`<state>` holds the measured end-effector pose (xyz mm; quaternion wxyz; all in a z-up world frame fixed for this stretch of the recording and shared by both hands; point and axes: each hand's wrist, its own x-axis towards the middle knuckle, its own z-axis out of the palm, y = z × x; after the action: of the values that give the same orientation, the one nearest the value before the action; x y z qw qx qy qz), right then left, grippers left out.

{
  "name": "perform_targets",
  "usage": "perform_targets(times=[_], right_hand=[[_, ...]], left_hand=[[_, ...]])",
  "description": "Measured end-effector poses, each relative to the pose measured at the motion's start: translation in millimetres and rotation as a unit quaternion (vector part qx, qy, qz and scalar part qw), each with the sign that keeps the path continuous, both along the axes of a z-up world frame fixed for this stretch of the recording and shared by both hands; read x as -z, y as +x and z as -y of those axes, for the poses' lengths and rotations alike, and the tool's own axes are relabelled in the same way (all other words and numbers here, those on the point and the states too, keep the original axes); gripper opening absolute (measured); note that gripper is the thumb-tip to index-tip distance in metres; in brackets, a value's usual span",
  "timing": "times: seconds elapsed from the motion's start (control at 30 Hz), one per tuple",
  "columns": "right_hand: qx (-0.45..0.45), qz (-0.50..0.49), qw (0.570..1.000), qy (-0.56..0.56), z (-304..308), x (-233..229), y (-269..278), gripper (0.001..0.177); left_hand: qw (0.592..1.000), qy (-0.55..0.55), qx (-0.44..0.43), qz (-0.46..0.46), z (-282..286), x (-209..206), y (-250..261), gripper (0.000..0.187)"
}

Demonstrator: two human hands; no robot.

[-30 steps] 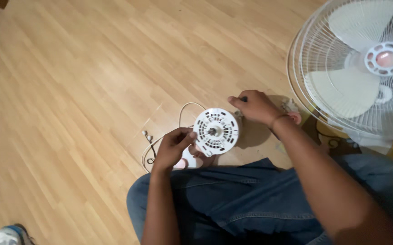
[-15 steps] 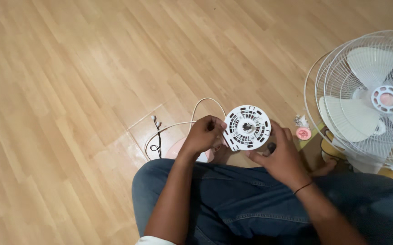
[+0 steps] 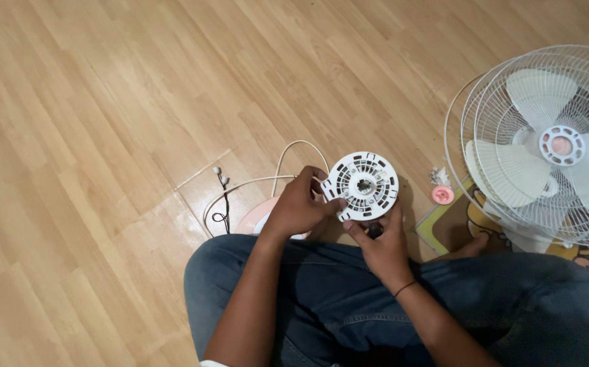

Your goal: The person sits on the floor and disassembles a small pink fan. They remove the front grille, then use a screwdriver to loosen and remove the central hub from the fan motor housing.

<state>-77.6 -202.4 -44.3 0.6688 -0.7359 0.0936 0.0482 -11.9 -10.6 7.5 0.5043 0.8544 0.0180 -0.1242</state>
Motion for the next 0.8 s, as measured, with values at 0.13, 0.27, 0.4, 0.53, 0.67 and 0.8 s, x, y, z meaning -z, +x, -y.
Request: perform_targets(times=[0.13, 0.27, 0.4, 0.53, 0.67, 0.8], right_hand=[[0.006, 0.027, 0.999, 0.042, -4.7, -0.4, 1.2, 0.082], [0.02, -0.009, 0.999, 0.047, -4.3, -6.6, 2.3, 0.086], [0.032, 0.012, 0.998, 0.054, -5.9, -8.5, 4.4, 0.092], [0.029, 0.036, 0.997, 0.055, -6.3, -4.0, 4.5, 0.09], [0.033, 0.047, 0.997, 0.059, -7.7, 2.8, 2.0, 0.086], [0.04, 0.001, 0.998, 0.041, -5.4, 8.9, 2.4, 0.087]], left_hand=[[1.0, 0.004, -0.005, -0.015, 1.7, -15.5, -1.4, 0.058], [1.0, 0.021, -0.003, 0.007, 2.9, -23.8, -1.3, 0.047], [0.997, 0.041, 0.004, 0.063, 4.5, -23.7, -4.1, 0.042], [0.991, 0.044, 0.023, 0.125, 5.2, -21.5, -4.3, 0.039], [0.989, 0.056, 0.033, 0.133, 4.5, -20.3, -4.2, 0.038], [0.992, 0.052, 0.015, 0.118, 3.9, -16.2, -7.4, 0.039]])
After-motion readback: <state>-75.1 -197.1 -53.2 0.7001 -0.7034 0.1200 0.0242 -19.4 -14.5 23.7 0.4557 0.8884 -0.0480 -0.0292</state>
